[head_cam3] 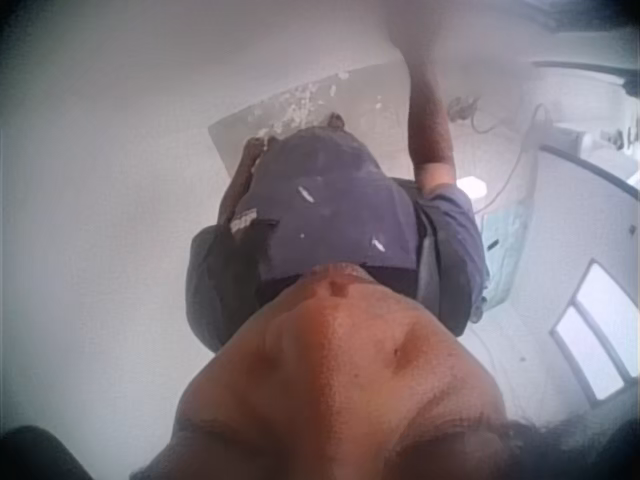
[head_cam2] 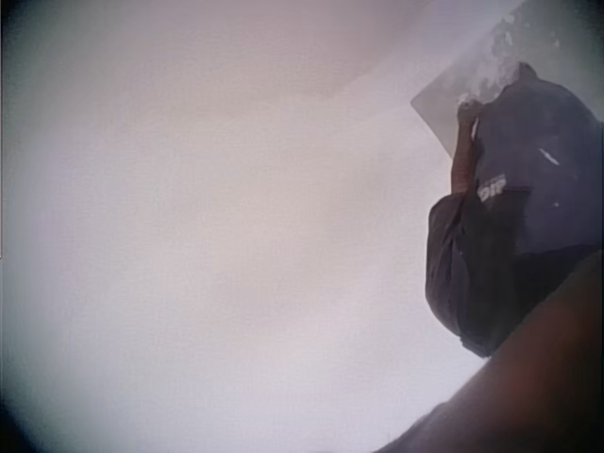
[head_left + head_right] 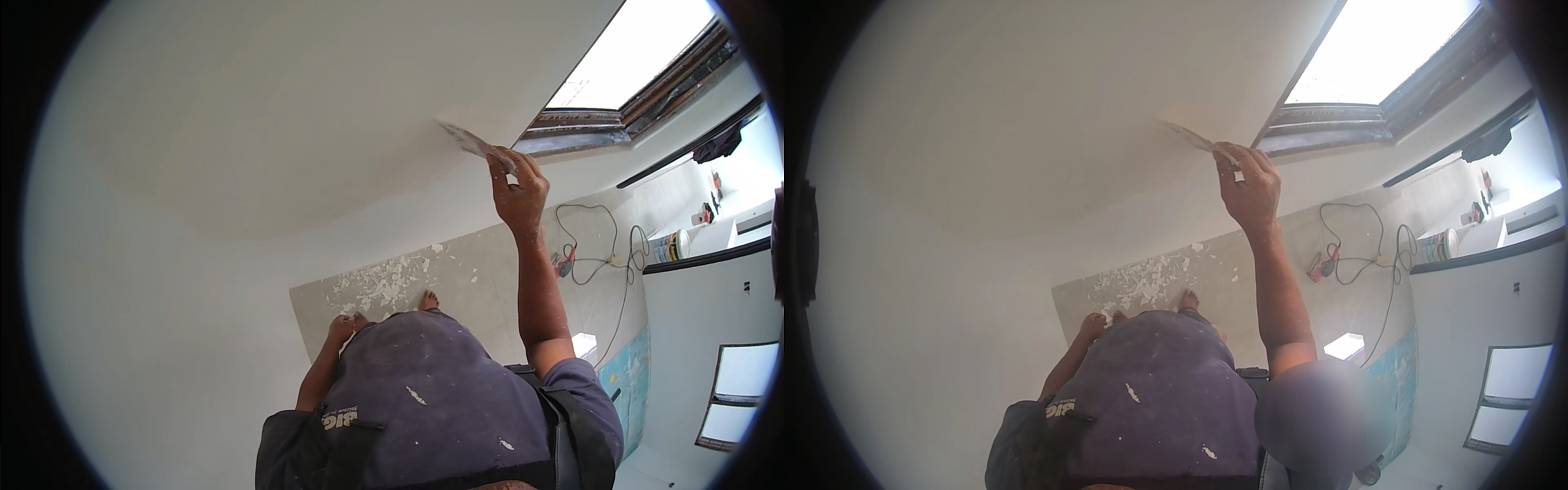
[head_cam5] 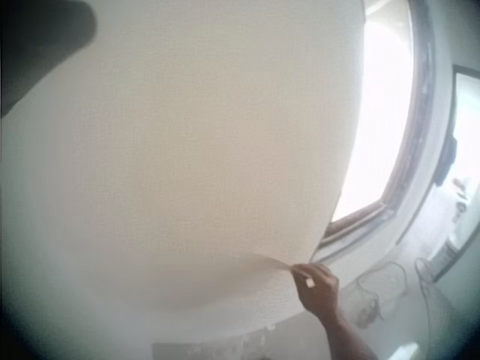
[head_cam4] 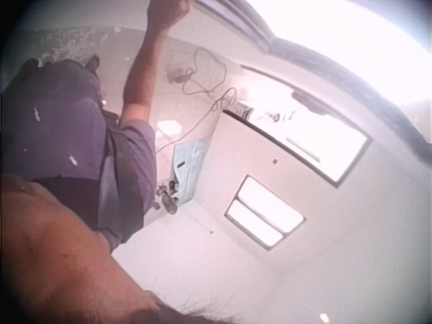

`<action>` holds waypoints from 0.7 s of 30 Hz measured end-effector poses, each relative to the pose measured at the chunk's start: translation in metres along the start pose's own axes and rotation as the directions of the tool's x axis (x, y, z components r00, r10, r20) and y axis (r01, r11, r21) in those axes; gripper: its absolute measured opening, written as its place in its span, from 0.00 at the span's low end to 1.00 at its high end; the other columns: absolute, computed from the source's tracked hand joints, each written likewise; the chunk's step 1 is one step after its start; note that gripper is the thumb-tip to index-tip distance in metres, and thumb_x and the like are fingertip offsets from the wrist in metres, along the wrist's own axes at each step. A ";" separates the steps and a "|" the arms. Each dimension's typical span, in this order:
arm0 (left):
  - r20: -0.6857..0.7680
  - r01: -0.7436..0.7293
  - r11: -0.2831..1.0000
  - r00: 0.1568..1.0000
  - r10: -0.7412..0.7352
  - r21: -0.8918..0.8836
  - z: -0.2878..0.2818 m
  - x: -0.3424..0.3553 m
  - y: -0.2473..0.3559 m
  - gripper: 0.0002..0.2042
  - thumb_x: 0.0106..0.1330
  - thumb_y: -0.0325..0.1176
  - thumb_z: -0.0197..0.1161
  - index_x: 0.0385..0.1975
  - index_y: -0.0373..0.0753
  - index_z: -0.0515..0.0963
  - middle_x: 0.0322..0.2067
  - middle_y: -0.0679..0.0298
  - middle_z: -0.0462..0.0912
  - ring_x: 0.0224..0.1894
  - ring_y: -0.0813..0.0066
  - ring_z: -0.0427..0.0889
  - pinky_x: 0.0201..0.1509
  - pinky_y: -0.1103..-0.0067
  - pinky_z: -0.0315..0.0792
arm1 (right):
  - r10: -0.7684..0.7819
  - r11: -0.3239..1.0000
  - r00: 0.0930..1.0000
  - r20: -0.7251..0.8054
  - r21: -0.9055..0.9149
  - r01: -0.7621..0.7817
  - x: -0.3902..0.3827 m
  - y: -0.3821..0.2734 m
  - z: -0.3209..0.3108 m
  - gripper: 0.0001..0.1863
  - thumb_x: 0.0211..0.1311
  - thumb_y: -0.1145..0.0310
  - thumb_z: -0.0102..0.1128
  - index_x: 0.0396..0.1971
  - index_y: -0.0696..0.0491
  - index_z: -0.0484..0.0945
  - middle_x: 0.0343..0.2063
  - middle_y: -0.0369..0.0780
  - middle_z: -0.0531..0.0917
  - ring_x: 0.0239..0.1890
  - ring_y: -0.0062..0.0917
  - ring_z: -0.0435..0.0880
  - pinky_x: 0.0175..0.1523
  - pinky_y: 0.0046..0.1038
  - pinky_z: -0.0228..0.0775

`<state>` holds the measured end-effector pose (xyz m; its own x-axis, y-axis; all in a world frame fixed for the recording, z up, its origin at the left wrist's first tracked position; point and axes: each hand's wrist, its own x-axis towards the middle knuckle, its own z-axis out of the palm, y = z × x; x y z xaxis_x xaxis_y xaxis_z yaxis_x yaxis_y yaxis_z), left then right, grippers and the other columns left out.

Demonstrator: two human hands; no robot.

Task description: The person applies white plaster to a wall using a trowel. They scoop the material from a bucket on the floor and spread it across the wall surface in smooth strokes, working near a window.

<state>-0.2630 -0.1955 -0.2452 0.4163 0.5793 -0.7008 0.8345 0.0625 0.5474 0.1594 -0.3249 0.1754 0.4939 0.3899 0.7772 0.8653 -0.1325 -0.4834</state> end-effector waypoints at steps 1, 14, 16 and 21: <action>0.002 0.016 1.000 1.000 -0.016 -0.016 -0.001 -0.002 0.002 0.19 0.67 0.41 0.56 0.48 0.33 0.77 0.39 0.55 0.85 0.36 0.68 0.84 0.43 0.72 0.76 | 0.031 1.000 0.999 -0.039 -0.005 -0.031 0.000 0.004 -0.006 0.07 0.56 0.75 0.66 0.36 0.56 0.84 0.34 0.43 0.86 0.36 0.32 0.86 0.40 0.29 0.77; -0.064 -0.044 0.999 0.997 0.046 0.031 -0.006 -0.004 0.001 0.17 0.64 0.43 0.57 0.41 0.34 0.80 0.34 0.54 0.85 0.38 0.64 0.84 0.44 0.70 0.75 | 0.497 0.015 0.649 0.576 0.742 -0.670 -0.123 0.088 0.087 0.12 0.68 0.69 0.58 0.50 0.49 0.75 0.46 0.33 0.82 0.48 0.22 0.81 0.53 0.31 0.75; -0.047 -0.026 0.998 0.999 0.023 -0.055 -0.008 0.001 0.000 0.17 0.64 0.43 0.56 0.41 0.34 0.80 0.33 0.55 0.85 0.37 0.65 0.84 0.43 0.70 0.75 | 0.486 -0.109 0.638 0.597 0.766 -0.633 -0.128 0.090 0.100 0.11 0.69 0.69 0.56 0.49 0.47 0.75 0.47 0.32 0.81 0.50 0.22 0.80 0.54 0.31 0.75; -0.052 0.006 0.996 0.999 -0.010 -0.084 -0.010 0.003 -0.002 0.16 0.64 0.42 0.57 0.40 0.35 0.80 0.32 0.57 0.85 0.34 0.68 0.84 0.41 0.72 0.75 | 0.516 -0.171 0.583 0.627 0.743 -0.648 -0.134 0.084 0.121 0.10 0.70 0.69 0.55 0.48 0.45 0.75 0.46 0.31 0.81 0.50 0.22 0.80 0.55 0.30 0.75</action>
<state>-0.2670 -0.1854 -0.2439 0.3885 0.6200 -0.6817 0.8036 0.1340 0.5798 0.1552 -0.2782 -0.0181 0.6813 0.7304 -0.0490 -0.5310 0.4470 -0.7199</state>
